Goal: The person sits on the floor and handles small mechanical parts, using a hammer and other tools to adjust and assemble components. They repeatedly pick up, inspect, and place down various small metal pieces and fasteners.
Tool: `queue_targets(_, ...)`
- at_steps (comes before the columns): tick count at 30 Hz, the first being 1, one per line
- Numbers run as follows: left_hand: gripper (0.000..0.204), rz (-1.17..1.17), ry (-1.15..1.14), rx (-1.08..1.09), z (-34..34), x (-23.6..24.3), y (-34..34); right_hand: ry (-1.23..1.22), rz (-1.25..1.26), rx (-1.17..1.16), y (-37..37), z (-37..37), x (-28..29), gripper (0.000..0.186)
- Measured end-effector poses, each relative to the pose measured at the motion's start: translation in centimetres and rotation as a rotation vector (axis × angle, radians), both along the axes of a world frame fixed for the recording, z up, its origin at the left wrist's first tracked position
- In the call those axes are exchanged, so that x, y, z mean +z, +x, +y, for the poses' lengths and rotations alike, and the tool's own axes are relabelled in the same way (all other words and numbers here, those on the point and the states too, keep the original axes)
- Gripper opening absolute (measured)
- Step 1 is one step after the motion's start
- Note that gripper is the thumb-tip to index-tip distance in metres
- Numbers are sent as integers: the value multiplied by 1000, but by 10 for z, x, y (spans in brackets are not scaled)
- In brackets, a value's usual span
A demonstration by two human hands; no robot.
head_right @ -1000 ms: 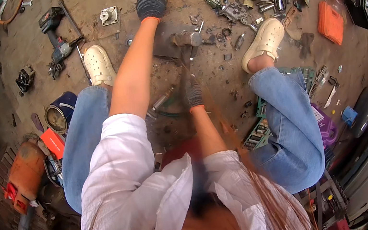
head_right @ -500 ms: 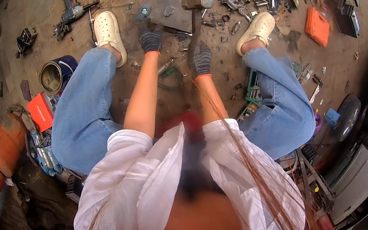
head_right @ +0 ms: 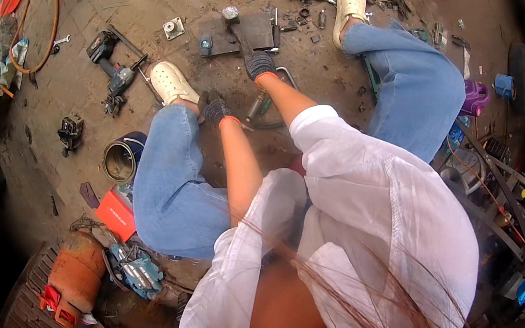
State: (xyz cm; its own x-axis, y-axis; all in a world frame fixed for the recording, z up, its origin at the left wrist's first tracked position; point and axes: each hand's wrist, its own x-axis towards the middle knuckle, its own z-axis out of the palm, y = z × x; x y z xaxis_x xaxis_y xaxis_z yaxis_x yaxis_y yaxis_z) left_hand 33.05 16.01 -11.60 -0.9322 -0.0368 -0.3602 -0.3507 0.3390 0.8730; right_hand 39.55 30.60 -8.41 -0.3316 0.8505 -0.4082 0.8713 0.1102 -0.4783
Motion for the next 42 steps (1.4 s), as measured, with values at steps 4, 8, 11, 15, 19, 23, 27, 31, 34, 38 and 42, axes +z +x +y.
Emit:
queue_targets(4,30,126,55,-60,4,-13,13,40,-15,208,43,30,-64,38)
queue_targets(8,30,28,197,-146,7,-21,-2,-312,428,-156,61,9,-74,27)
queue_targets(11,30,-50,63,-270,36,30,15,49,247,84,103,-24,-59,23)
queue_targets(15,32,74,-89,-413,81,46,-4,243,48,144,141,-33,-26,21)
queue_targets(19,27,81,-150,-245,83,40,-14,179,317,-64,134,-23,29,23)
queue_targets(23,26,163,43,-18,48,28,-21,149,552,-46,82,-1,86,33)
queue_targets(27,22,-145,258,264,27,54,2,178,614,-74,49,-14,112,30)
queue_targets(31,21,-92,219,185,14,35,6,17,78,49,57,-23,-17,40)
queue_targets(34,20,-37,225,178,7,35,2,-13,-51,8,48,-27,-28,44)
queue_targets(38,20,-125,300,182,11,52,8,-116,-19,142,53,-2,-32,54)
queue_targets(42,20,-251,213,-17,10,46,16,-419,379,-223,78,-11,-24,37)
